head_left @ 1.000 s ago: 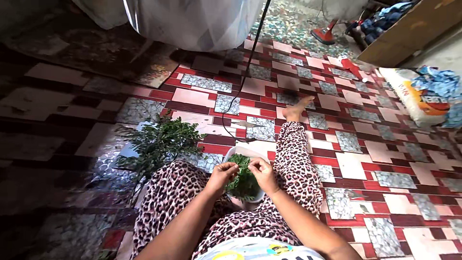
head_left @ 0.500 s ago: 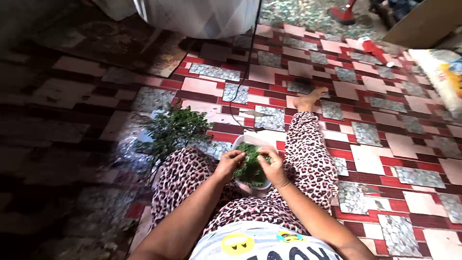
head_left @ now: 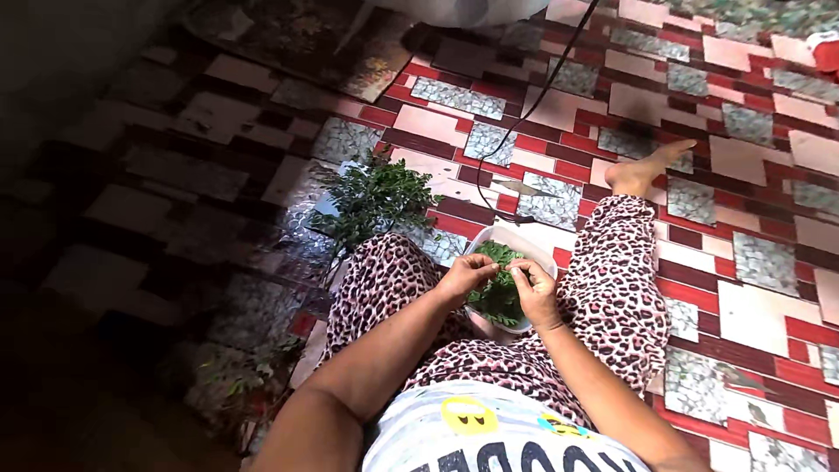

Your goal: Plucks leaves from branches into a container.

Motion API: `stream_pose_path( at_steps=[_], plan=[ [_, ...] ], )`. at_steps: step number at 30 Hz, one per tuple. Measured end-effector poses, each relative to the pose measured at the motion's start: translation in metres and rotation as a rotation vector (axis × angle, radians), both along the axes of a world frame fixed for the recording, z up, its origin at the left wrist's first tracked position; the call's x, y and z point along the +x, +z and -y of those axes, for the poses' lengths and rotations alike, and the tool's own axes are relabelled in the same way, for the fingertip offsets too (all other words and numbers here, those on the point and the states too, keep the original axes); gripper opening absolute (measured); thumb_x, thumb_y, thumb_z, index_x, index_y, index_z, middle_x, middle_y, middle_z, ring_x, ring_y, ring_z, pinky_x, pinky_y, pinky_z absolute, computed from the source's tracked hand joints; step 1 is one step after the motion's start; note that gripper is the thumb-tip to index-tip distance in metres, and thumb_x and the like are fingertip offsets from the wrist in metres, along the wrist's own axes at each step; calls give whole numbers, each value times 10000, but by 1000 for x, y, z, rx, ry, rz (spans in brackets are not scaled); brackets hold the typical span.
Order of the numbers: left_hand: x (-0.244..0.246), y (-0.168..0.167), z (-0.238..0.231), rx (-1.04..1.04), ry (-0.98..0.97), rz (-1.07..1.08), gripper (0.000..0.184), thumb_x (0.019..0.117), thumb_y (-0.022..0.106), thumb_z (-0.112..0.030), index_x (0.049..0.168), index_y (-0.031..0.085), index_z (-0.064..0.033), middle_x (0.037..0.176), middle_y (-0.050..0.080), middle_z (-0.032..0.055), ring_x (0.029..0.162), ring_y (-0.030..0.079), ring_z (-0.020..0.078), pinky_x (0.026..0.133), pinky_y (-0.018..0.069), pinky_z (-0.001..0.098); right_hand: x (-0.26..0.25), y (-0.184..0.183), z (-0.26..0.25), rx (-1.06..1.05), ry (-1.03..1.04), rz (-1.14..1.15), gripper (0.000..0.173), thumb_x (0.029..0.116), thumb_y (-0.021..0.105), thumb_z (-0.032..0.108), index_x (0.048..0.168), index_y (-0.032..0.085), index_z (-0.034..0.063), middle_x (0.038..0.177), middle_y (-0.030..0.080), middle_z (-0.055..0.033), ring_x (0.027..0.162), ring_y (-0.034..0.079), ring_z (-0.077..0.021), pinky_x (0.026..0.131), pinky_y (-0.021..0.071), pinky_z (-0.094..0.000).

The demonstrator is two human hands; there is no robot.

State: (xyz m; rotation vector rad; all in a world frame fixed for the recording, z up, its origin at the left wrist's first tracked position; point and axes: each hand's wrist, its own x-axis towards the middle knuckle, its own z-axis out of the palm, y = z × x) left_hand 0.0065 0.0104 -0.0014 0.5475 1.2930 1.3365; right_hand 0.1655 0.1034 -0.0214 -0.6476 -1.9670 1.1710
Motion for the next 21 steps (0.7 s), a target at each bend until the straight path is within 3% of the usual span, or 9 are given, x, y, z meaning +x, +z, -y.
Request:
stream_pose_path(
  at_steps=[4,8,11,14,17,21],
  plan=[
    [-1,-4,-2,-28,-31,3,123,1026,594,-94,971,663,-8,790,654,8,591,531,32,556,444,185,1,-8,-6,-223,-6,58,170,990,575,58,895,704,0,885,711,-35,866,659,-44,844,547,-244],
    [-2,2,-1,-64,36,138,100,1042,556,-75,1012,626,-10,957,688,49,799,651,95,754,552,259,0,-22,-16,-387,-93,52,198,1023,543,76,925,703,13,907,714,-31,853,650,-65,810,533,-268],
    [-3,7,1,43,82,324,119,1052,481,-29,1022,594,-10,1138,700,104,974,689,151,895,557,319,0,-22,-16,-426,-126,-6,149,1002,528,30,1028,659,-36,903,691,-65,807,681,-105,753,600,-305],
    [-6,10,4,151,136,485,188,1059,410,-25,992,582,-61,1062,689,78,985,679,182,945,547,380,2,-14,-12,-249,-118,45,168,983,571,31,1082,664,-69,996,697,-113,853,684,-101,792,591,-273],
    [-10,8,6,162,198,537,167,1072,396,-49,1082,562,-54,1093,666,93,1002,672,210,952,549,410,4,-14,-7,-45,-61,40,248,977,578,58,1169,648,-82,1069,702,-169,902,702,-152,809,601,-304],
    [-12,7,5,128,236,549,168,1080,395,-63,1128,555,-44,1141,663,115,1025,675,232,963,548,435,3,-17,-1,229,15,13,277,974,580,82,1164,693,-84,1042,701,-201,933,690,-198,847,586,-302]
  ],
)
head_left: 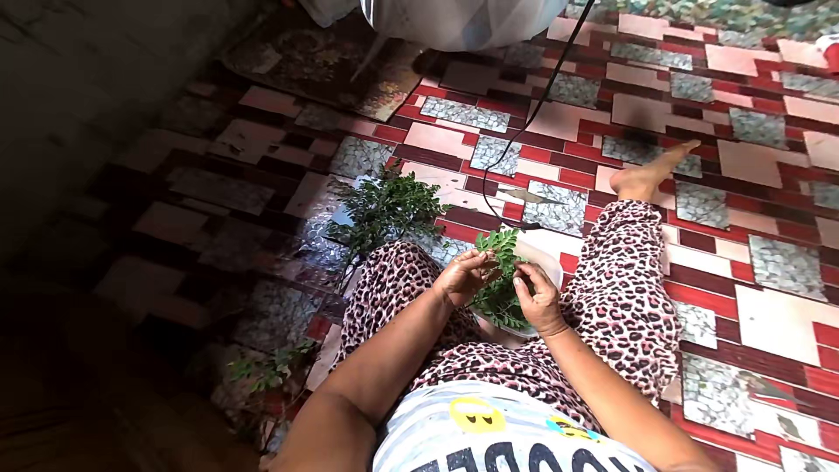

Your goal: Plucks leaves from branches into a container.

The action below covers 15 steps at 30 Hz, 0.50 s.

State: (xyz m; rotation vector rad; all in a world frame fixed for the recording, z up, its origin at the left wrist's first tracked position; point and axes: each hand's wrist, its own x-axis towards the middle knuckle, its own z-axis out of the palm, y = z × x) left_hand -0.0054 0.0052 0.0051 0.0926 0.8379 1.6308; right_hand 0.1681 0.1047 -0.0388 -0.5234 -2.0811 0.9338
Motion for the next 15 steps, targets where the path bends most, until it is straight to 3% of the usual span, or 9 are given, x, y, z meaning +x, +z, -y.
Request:
stream_pose_path(
  at_steps=[5,13,15],
  plan=[
    [1,2,0,-32,-15,3,171,1091,385,-85,1144,544,-50,1151,661,123,1033,677,247,942,557,452,3,0,2,37,57,128,262,966,564,73,1111,770,3,1056,740,-175,999,713,-244,927,571,-368],
    [2,5,-1,-78,-24,13,154,1092,391,-87,1133,536,-53,1134,673,138,1009,698,268,908,578,459,1,0,3,9,53,122,236,965,566,55,1082,757,-20,1050,741,-165,984,718,-208,908,580,-325],
    [2,6,-1,-91,-35,23,146,1093,392,-88,1128,529,-52,1124,679,141,993,711,271,894,590,444,0,-1,3,32,24,102,218,962,580,53,1068,738,-53,1030,731,-191,922,713,-215,853,583,-312]
  ],
)
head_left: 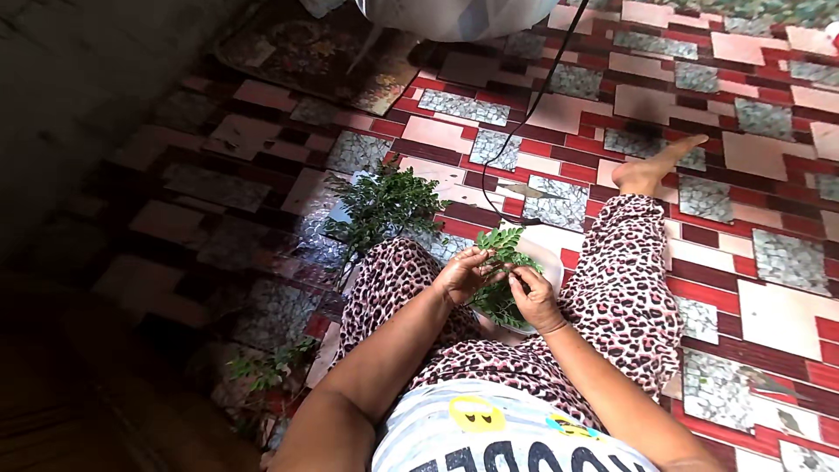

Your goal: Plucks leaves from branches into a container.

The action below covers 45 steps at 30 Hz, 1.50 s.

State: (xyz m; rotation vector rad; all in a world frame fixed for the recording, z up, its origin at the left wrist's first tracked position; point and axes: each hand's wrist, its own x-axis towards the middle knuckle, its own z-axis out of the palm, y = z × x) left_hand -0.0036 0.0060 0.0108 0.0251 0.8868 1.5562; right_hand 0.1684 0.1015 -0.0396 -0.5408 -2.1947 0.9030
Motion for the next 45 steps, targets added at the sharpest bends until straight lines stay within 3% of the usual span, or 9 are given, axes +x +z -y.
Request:
stream_pose_path(
  at_steps=[15,18,21,27,30,33,36,41,45],
  plan=[
    [3,1,-1,-45,-73,-42,142,1082,415,-76,1094,551,-37,1077,697,129,951,725,233,826,608,367,1,1,-1,-15,-12,63,258,944,585,62,1118,695,-94,967,702,-206,817,683,-232,756,579,-328],
    [3,-1,-1,-58,-105,-48,145,1083,431,-84,1098,566,-33,1063,703,125,921,724,212,818,606,356,1,2,1,-20,-22,139,204,923,607,60,1014,715,-87,987,721,-233,863,716,-287,807,588,-387],
    [3,0,-1,-66,-119,-55,144,1083,431,-79,1104,564,-29,1096,705,126,943,725,215,824,603,355,1,3,0,-76,-18,150,214,939,594,58,1039,716,-87,1016,724,-227,889,718,-271,828,586,-370],
    [4,-3,-2,-71,-145,-96,129,1085,449,-91,1083,566,-36,1032,699,107,878,713,190,806,599,343,3,5,1,-11,50,140,220,931,598,98,965,724,-79,936,712,-226,819,693,-280,776,572,-381],
    [5,-4,-3,-106,-149,-258,118,1072,491,-93,1039,594,-47,1030,701,72,797,672,118,703,557,263,3,11,-3,-72,-57,95,217,947,600,80,1014,713,-92,958,705,-224,858,702,-272,797,590,-391],
    [8,-10,-3,-129,-168,-474,92,1036,580,-92,994,628,-26,916,678,43,701,600,76,630,509,226,4,30,-9,-60,-140,-132,287,966,578,30,1216,657,-88,1123,682,-199,975,680,-202,868,581,-346],
    [13,-13,-3,-68,-204,-587,104,1021,602,-78,965,651,-5,795,663,18,617,568,47,581,484,196,1,55,-2,-46,-23,-249,233,1004,517,22,1189,640,-49,1193,677,-145,1041,697,-180,898,611,-359],
    [15,-15,-4,-18,-229,-652,104,1011,610,-64,945,658,0,788,671,10,616,570,37,589,485,195,-5,41,4,-191,-23,-68,184,997,548,47,1066,699,-33,1056,715,-123,912,698,-137,819,599,-304],
    [15,-18,-4,-14,-262,-630,98,1012,608,-65,946,652,-6,785,662,11,622,571,42,598,488,201,-6,43,3,-623,-114,125,245,997,616,87,1204,608,-44,1054,674,-132,763,672,-131,692,587,-291]
  ],
)
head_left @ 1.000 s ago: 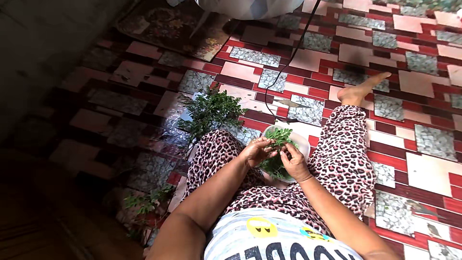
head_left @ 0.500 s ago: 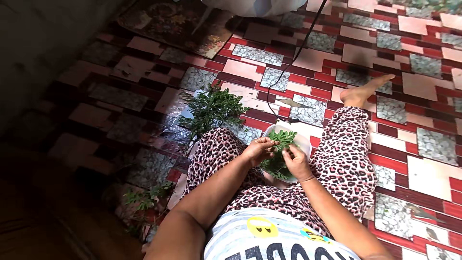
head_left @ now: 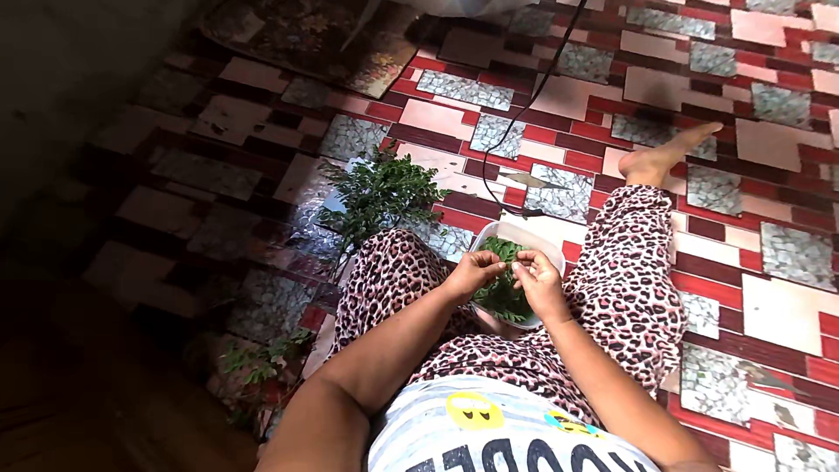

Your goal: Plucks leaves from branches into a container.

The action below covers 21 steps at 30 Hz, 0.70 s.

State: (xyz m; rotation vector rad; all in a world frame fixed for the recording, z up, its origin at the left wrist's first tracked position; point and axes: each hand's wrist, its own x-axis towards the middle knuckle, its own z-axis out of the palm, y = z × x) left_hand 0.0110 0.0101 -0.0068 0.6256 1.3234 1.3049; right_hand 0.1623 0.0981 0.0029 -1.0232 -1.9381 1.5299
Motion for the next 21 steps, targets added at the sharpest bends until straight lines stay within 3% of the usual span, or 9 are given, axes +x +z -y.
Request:
stream_pose_path(
  at_steps=[3,6,9,14,21],
  plan=[
    [1,0,-2,-23,-16,21,103,1013,605,-63,930,641,-13,770,648,8,625,571,48,598,486,203,-3,-9,-2,-219,-38,-116,210,944,685,36,1136,638,-36,965,690,-96,742,665,-126,653,579,-277],
    [2,0,-2,-30,-20,34,106,1013,601,-55,921,638,-16,767,650,8,620,570,46,591,483,199,-4,-14,0,-208,-56,-142,87,932,694,11,1011,673,-20,880,690,-68,710,654,-104,646,572,-262],
    [3,-1,-2,-32,-33,49,121,1015,599,-62,909,641,-22,753,643,-1,615,561,44,590,474,199,-4,-18,-2,-157,-63,-139,29,940,673,2,967,673,-9,845,683,-54,699,650,-101,653,574,-274],
    [2,0,-2,-93,-25,109,132,1037,564,-72,934,636,-32,773,622,0,637,560,60,619,490,215,-5,-13,-1,-303,-127,-172,67,1006,557,8,971,609,-15,845,698,-99,702,689,-168,670,607,-350],
    [2,0,-3,-125,-23,170,135,1043,565,-99,944,638,-43,794,638,11,635,560,68,606,482,218,-1,-1,-3,-421,-58,-176,156,1024,487,37,1084,616,-29,949,689,-109,753,686,-178,678,606,-351]
  ],
)
